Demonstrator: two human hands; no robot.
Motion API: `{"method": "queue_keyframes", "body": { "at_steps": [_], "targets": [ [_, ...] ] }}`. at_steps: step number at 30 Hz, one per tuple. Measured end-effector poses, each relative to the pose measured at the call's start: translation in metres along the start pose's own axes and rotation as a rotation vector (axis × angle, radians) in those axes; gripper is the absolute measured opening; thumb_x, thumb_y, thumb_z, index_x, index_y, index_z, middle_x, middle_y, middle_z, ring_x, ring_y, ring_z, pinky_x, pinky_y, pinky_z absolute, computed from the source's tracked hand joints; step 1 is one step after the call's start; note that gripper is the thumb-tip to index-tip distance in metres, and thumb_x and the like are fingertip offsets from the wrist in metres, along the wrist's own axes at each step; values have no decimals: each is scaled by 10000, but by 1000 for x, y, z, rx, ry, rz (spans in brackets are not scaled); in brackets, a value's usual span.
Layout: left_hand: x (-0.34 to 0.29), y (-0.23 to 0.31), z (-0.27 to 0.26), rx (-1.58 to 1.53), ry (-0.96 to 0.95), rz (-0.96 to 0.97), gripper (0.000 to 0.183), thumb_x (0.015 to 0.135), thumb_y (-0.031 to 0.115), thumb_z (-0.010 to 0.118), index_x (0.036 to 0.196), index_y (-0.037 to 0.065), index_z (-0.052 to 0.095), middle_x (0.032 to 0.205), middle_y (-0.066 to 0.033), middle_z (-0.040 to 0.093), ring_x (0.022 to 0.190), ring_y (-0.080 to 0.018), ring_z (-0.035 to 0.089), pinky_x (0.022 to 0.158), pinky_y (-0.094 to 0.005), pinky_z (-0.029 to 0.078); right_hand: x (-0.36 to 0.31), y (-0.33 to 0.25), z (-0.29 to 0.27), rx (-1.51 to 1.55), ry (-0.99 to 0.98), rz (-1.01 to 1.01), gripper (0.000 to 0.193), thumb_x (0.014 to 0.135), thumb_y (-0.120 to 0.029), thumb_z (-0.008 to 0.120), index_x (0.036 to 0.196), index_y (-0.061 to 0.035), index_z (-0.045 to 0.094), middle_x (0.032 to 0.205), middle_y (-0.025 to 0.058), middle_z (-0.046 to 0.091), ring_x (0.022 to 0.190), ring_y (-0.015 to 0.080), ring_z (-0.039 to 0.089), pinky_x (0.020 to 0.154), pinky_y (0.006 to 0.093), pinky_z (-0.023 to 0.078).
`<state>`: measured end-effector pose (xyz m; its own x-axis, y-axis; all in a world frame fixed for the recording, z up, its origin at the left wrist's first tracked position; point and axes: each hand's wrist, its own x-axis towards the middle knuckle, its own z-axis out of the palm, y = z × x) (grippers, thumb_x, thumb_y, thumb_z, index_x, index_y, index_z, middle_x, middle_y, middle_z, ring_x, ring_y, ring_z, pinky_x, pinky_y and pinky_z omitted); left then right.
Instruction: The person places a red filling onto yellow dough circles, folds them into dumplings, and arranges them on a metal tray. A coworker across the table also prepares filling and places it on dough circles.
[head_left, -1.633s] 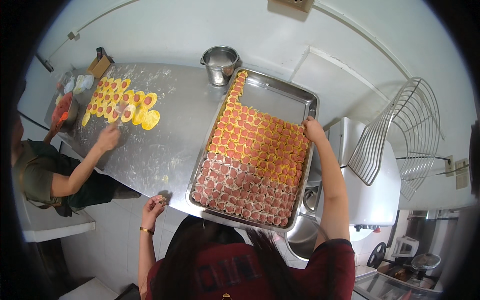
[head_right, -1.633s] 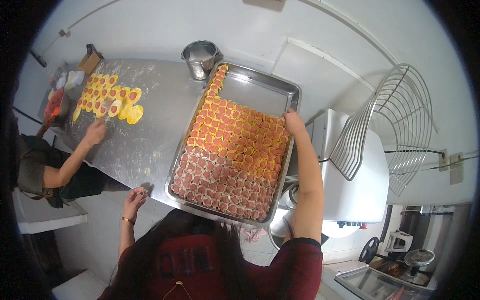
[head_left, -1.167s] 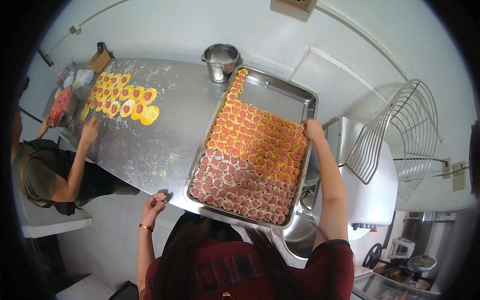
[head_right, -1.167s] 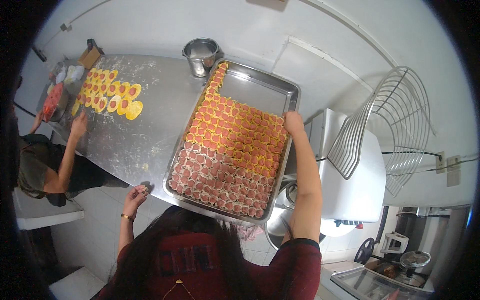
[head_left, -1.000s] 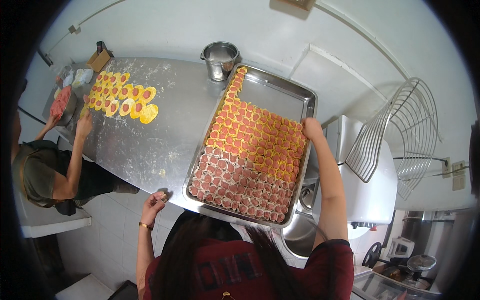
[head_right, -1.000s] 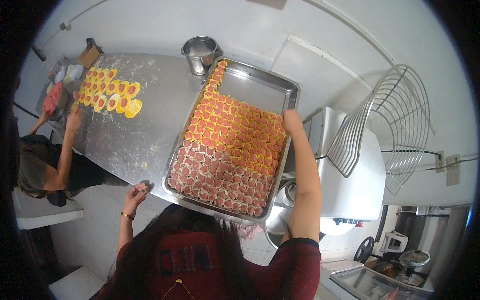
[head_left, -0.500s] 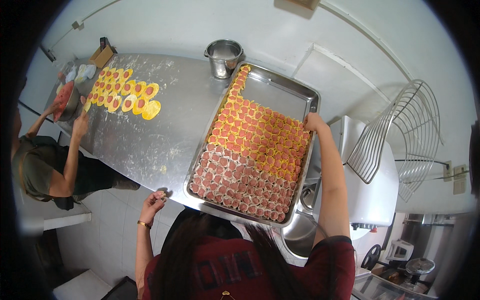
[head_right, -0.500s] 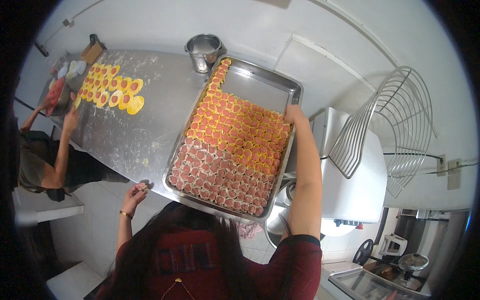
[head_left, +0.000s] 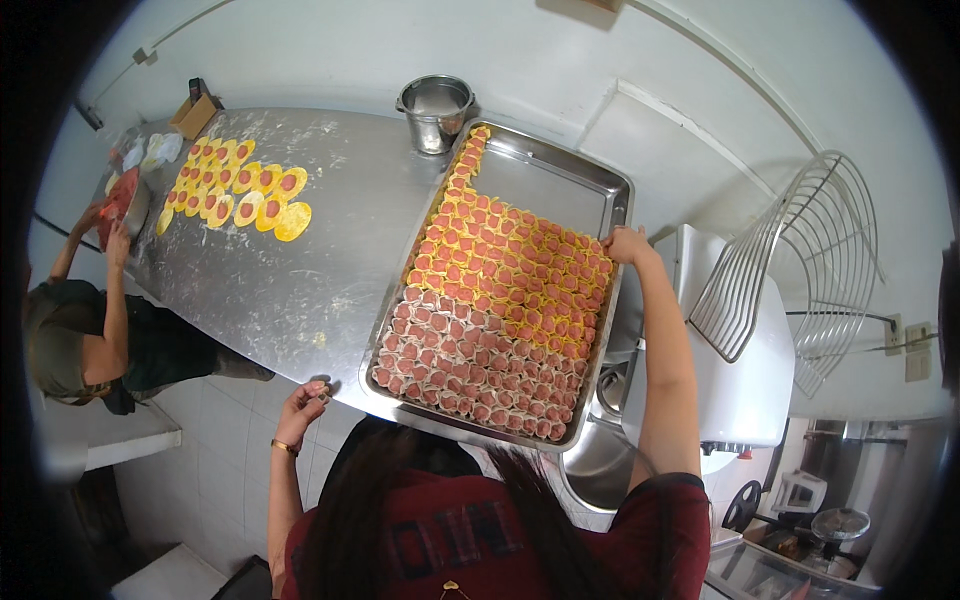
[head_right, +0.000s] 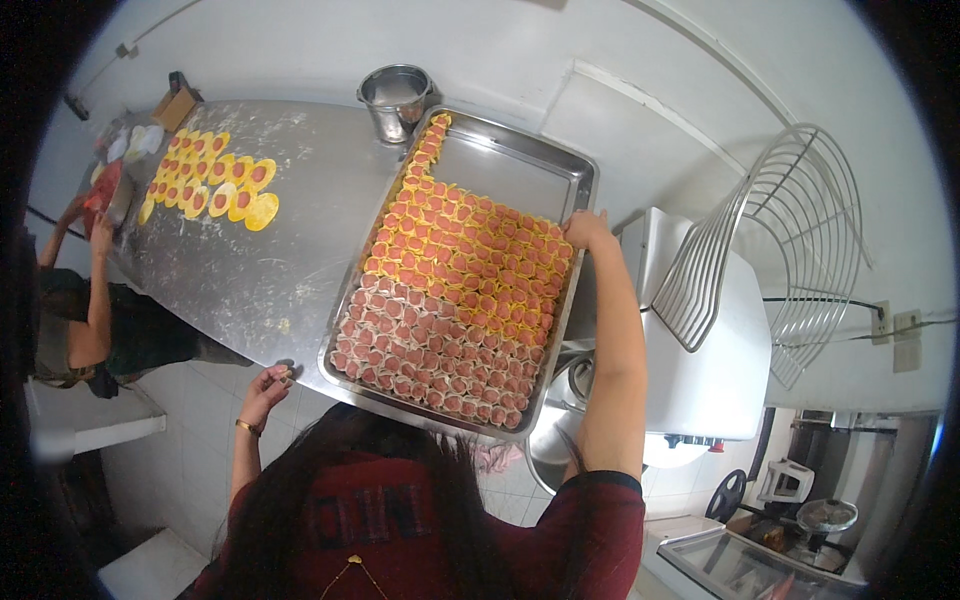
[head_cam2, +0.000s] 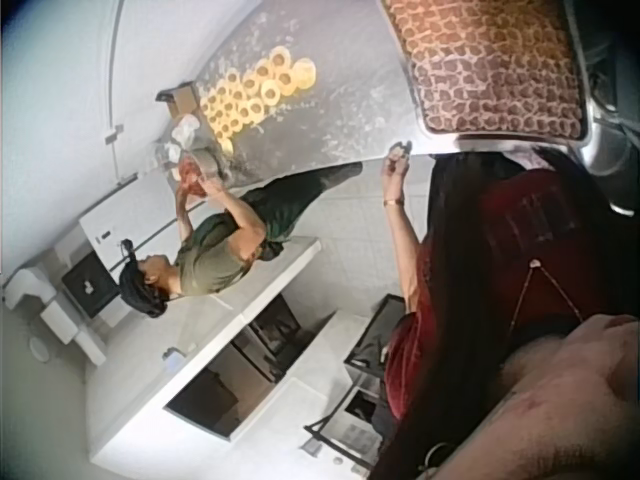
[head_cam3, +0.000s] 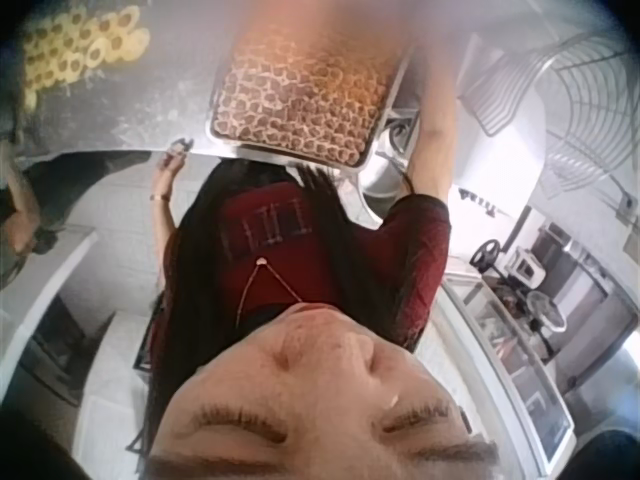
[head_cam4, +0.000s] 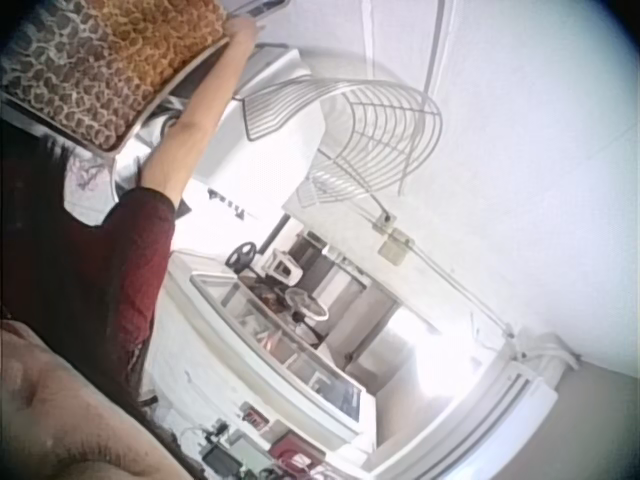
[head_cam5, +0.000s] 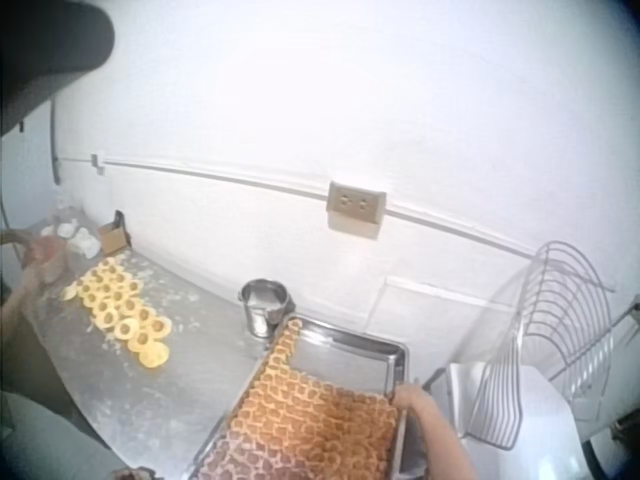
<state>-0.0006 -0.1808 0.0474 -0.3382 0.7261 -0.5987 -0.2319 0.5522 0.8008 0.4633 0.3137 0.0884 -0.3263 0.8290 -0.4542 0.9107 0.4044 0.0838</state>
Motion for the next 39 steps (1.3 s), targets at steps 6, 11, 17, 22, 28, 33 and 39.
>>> {"method": "queue_keyframes", "body": {
  "at_steps": [6, 11, 17, 22, 28, 33, 39],
  "targets": [
    [10, -6, -3, 59, -38, 41, 330, 844, 132, 628, 1157, 54, 557, 1038, 25, 596, 924, -88, 556, 794, -227, 448, -2, 3, -4, 123, -50, 17, 310, 736, -184, 579, 1017, -233, 700, 1150, 69, 618, 1149, 280, 509, 1047, 611, 174],
    [9, 5, 1, 15, -42, -57, 309, 852, 131, 622, 1151, 86, 555, 1063, 17, 605, 932, -95, 574, 787, -229, 461, 10, 11, -13, 288, -4, 63, 415, 785, -137, 511, 1179, -221, 613, 1254, 72, 560, 1211, 285, 474, 1058, 620, 163],
    [13, 16, -5, 53, -29, -52, 333, 862, 142, 606, 1179, 79, 525, 1105, -18, 596, 982, -147, 588, 839, -281, 464, 18, 9, 5, 252, -9, 3, 408, 764, -159, 548, 1158, -225, 628, 1205, 75, 589, 1158, 290, 514, 1034, 578, 228],
    [17, 20, -5, 62, -31, -66, 333, 854, 140, 627, 1170, 92, 532, 1112, -8, 595, 982, -135, 589, 832, -276, 465, 21, -1, 16, 208, 22, 35, 352, 755, -231, 588, 1099, -225, 663, 1092, 82, 646, 1049, 285, 584, 939, 432, 415],
    [13, 19, -2, 39, -54, -30, 327, 863, 144, 614, 1175, 93, 528, 1097, -3, 596, 978, -129, 589, 812, -262, 467, 18, 0, 13, 208, -1, 6, 390, 723, -161, 548, 1096, -182, 659, 1076, 96, 650, 1003, 301, 604, 847, 397, 477],
    [10, 15, -7, 69, -15, -41, 350, 861, 146, 609, 1192, 84, 511, 1121, -22, 588, 999, -157, 586, 849, -291, 460, 26, 13, 13, 279, 61, -57, 328, 774, -248, 555, 1074, -175, 664, 1125, 110, 627, 1063, 331, 573, 945, 532, 391],
    [11, 11, -15, 44, 17, -59, 348, 860, 147, 612, 1188, 87, 514, 1107, -18, 591, 988, -149, 587, 843, -286, 456, 38, 29, 1, 463, 197, 38, 390, 761, -146, 494, 1118, -188, 644, 1133, 100, 625, 1069, 320, 572, 940, 549, 385]
  ]
}}
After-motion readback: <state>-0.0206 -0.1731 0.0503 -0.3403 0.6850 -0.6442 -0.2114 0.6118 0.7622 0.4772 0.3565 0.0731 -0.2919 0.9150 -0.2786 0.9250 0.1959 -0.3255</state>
